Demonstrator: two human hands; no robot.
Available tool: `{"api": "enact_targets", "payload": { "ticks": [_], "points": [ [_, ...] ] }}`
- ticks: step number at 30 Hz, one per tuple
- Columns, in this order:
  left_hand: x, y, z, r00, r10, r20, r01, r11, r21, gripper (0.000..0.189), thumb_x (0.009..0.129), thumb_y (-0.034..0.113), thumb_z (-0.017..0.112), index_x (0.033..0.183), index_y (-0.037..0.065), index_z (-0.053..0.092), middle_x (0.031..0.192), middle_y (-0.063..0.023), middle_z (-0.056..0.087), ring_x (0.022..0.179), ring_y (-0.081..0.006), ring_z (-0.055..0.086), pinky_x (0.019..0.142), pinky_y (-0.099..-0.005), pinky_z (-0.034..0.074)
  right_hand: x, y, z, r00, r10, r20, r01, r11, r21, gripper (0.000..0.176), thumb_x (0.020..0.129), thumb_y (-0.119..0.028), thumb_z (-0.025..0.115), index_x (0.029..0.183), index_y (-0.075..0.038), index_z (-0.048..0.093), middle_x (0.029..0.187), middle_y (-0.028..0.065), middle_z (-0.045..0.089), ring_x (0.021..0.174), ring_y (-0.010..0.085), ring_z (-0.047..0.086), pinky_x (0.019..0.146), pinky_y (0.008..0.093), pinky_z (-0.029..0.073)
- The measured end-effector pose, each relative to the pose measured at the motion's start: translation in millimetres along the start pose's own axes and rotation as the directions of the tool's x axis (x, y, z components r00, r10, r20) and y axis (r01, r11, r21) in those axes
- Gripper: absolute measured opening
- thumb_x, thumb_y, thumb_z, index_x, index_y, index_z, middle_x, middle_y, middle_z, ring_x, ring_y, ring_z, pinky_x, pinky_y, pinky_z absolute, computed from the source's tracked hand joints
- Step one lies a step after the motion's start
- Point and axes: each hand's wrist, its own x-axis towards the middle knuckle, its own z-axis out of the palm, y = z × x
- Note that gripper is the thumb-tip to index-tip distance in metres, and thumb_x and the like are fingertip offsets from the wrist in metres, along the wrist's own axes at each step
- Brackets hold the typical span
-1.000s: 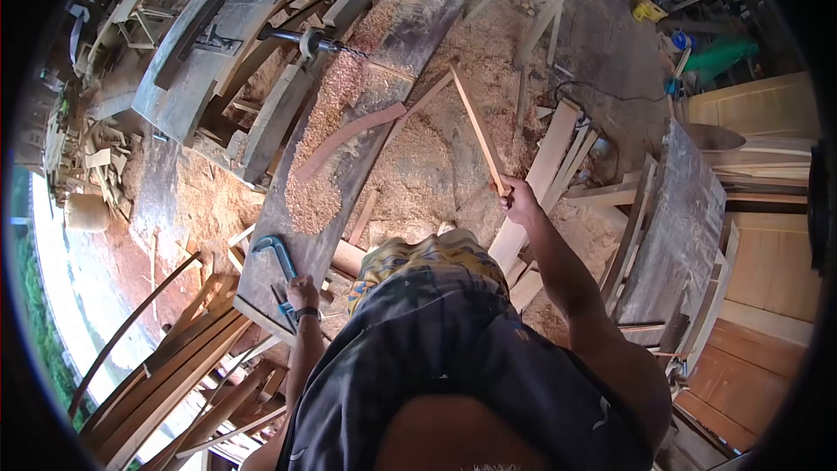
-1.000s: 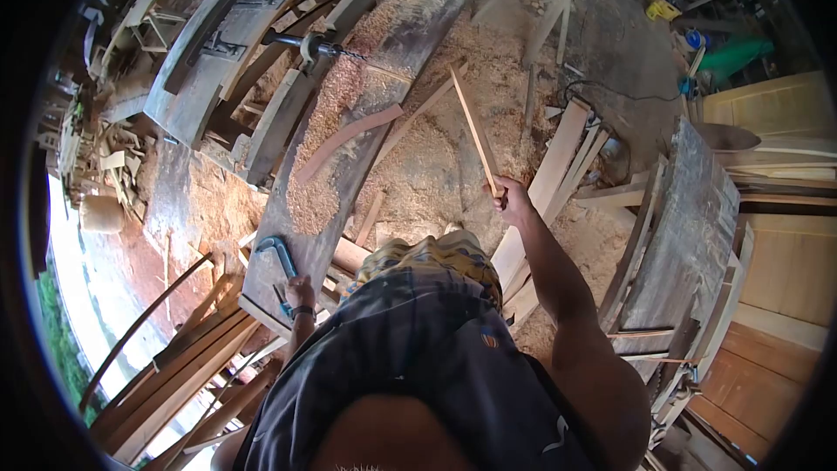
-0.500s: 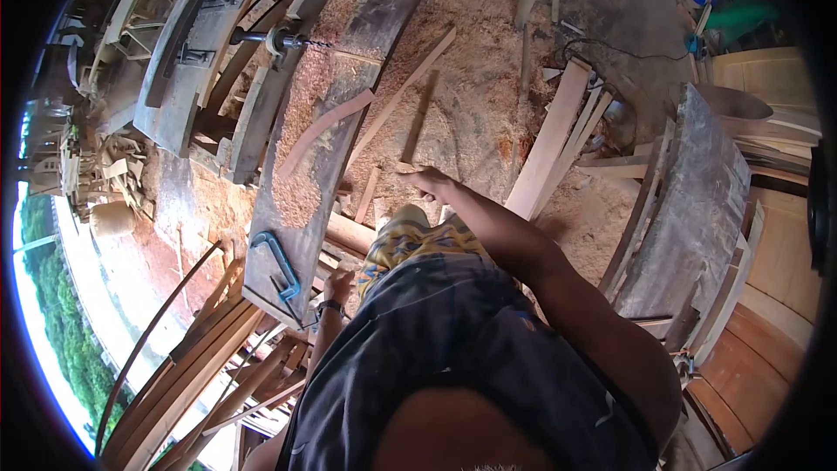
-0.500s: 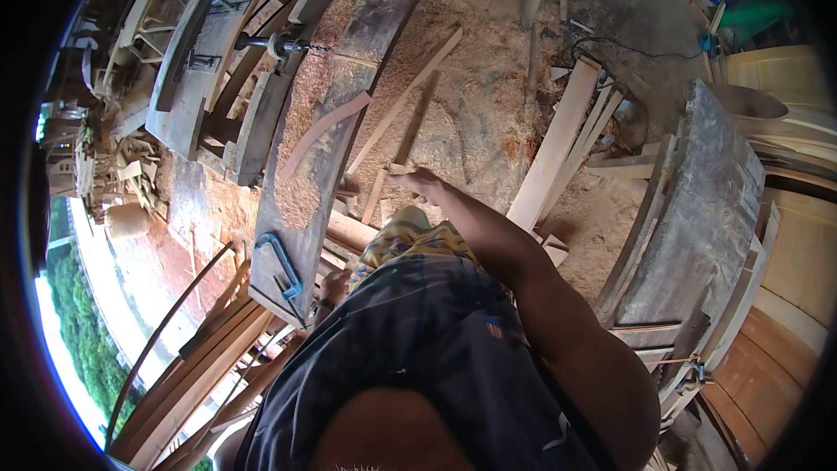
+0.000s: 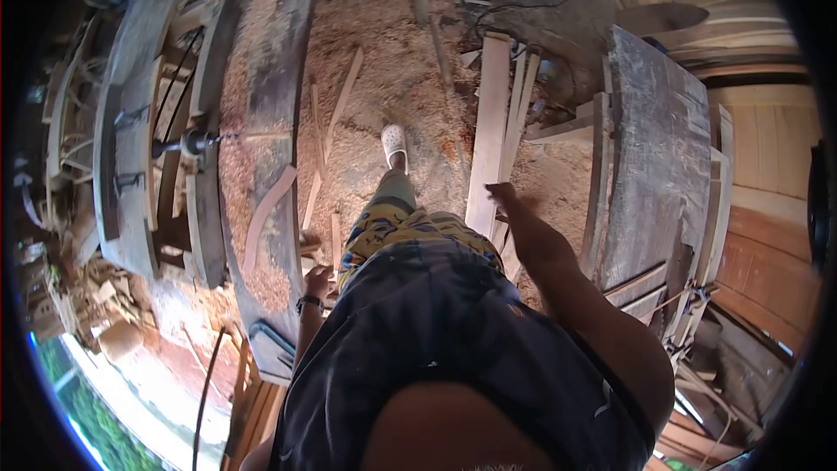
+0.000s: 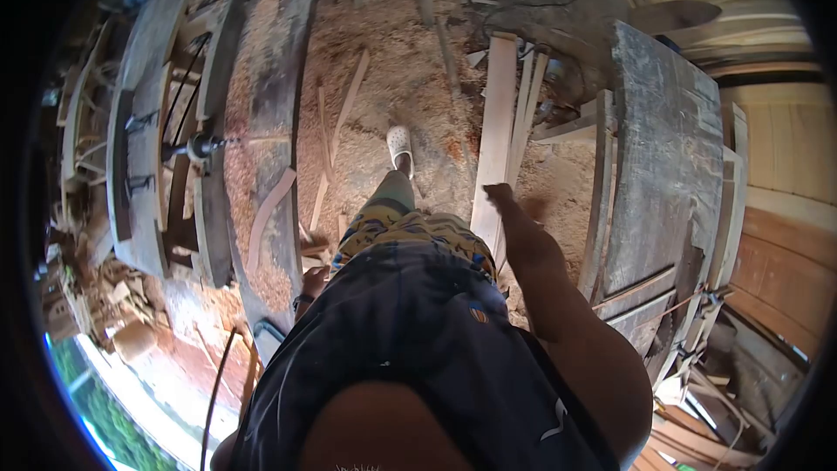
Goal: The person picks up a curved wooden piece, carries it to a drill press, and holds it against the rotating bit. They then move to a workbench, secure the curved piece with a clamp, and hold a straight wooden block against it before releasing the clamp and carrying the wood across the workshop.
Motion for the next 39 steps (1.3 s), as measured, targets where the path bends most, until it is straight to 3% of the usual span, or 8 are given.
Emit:
{"api": "enact_targets", "payload": {
  "ticks": [9, 11, 12, 14, 17, 21, 25, 39],
  "points": [
    [205.6, 134.4, 38.9, 0.909, 0.379, 0.170, -0.394, 0.656, 0.643, 0.032, 0.086, 0.035, 0.066, 0.086, 0.003, 0.067, 0.067, -0.0059, 0.063, 0.050, -0.0180, 0.057, 0.046, -0.0353, 0.048, -109.9, -12.7, -148.3, 0.914, 0.336, -0.229, -0.301, 0.938, 0.175, 0.030, 0.094, -0.041, 0.051, 0.103, -0.016, 0.065, 0.082, 0.0075, 0.066, 0.058, 0.0185, 0.047, 0.051, 0.0391, 0.036],
    [214.2, 228.3, 59.8, 0.495, 0.703, 0.511, -0.803, 0.146, 0.577, 0.033, 0.087, 0.034, 0.065, 0.089, 0.001, 0.068, 0.069, -0.0084, 0.065, 0.052, -0.0211, 0.060, 0.047, -0.0353, 0.048, -109.3, -40.4, -136.1, 0.842, 0.512, -0.171, -0.477, 0.854, 0.209, 0.028, 0.093, -0.039, 0.052, 0.100, -0.016, 0.067, 0.078, 0.0038, 0.065, 0.055, 0.0151, 0.044, 0.048, 0.0353, 0.038],
    [119.7, 333.3, 108.8, 0.911, 0.302, 0.282, -0.412, 0.700, 0.584, 0.038, 0.089, 0.037, 0.062, 0.086, -0.001, 0.067, 0.075, -0.0117, 0.069, 0.061, -0.0247, 0.064, 0.057, -0.0390, 0.051, -121.0, -64.6, -129.3, 0.906, 0.392, -0.157, -0.374, 0.918, 0.136, 0.025, 0.092, -0.037, 0.055, 0.096, -0.017, 0.070, 0.074, 0.0009, 0.063, 0.051, 0.0130, 0.042, 0.047, 0.0306, 0.039],
    [257.9, 349.6, 109.2, 0.837, 0.219, 0.501, -0.425, 0.836, 0.346, 0.035, 0.088, 0.034, 0.065, 0.091, 0.000, 0.067, 0.073, -0.0100, 0.066, 0.066, -0.0213, 0.064, 0.062, -0.0342, 0.051, -136.1, -102.4, -99.1, 0.979, 0.062, -0.193, 0.008, 0.939, 0.343, 0.023, 0.088, -0.029, 0.067, 0.098, -0.009, 0.074, 0.076, 0.0072, 0.069, 0.056, 0.0141, 0.055, 0.049, 0.0275, 0.042],
    [182.4, 517.0, 193.5, 0.647, 0.429, 0.630, -0.760, 0.290, 0.582, 0.030, 0.086, 0.031, 0.069, 0.093, 0.001, 0.067, 0.078, -0.0062, 0.065, 0.067, -0.0179, 0.065, 0.060, -0.0282, 0.050, -126.7, -140.9, -69.1, 0.989, 0.058, -0.132, -0.041, 0.991, 0.125, 0.030, 0.090, -0.026, 0.061, 0.114, -0.011, 0.069, 0.091, 0.0037, 0.072, 0.069, 0.0142, 0.060, 0.057, 0.0319, 0.048],
    [15.4, 692.5, 304.2, 0.291, 0.374, 0.881, -0.861, 0.503, 0.070, 0.046, 0.086, 0.014, 0.067, 0.128, 0.003, 0.056, 0.081, -0.0029, 0.060, 0.067, -0.0127, 0.056, 0.061, -0.0268, 0.044, -99.6, -139.0, -45.0, 0.988, 0.048, -0.145, -0.016, 0.977, 0.214, 0.033, 0.084, -0.031, 0.071, 0.097, -0.002, 0.071, 0.079, 0.0083, 0.070, 0.056, 0.0164, 0.058, 0.047, 0.0313, 0.046],
    [-131.9, 797.1, 373.1, -0.584, 0.255, 0.771, -0.659, 0.406, -0.633, 0.072, 0.083, 0.011, 0.070, 0.144, -0.005, 0.035, 0.075, 0.0002, 0.055, 0.064, -0.0070, 0.050, 0.060, -0.0220, 0.042, -102.7, -160.9, -61.9, 0.974, 0.214, -0.075, -0.180, 0.932, 0.316, 0.034, 0.084, -0.033, 0.071, 0.099, -0.002, 0.071, 0.080, 0.0093, 0.070, 0.060, 0.0181, 0.059, 0.053, 0.0321, 0.049],
    [-264.8, 944.5, 580.8, -0.933, 0.232, 0.276, -0.112, 0.541, -0.834, 0.058, 0.085, -0.001, 0.057, 0.131, 0.034, 0.055, 0.070, -0.0052, 0.055, 0.047, -0.0150, 0.038, 0.048, -0.0313, 0.037, 91.5, -287.0, -168.7, 0.962, 0.272, 0.013, -0.243, 0.836, 0.492, 0.035, 0.087, -0.035, 0.069, 0.097, -0.002, 0.069, 0.090, 0.0100, 0.070, 0.064, 0.0191, 0.057, 0.047, 0.0346, 0.042]
  ]
}}
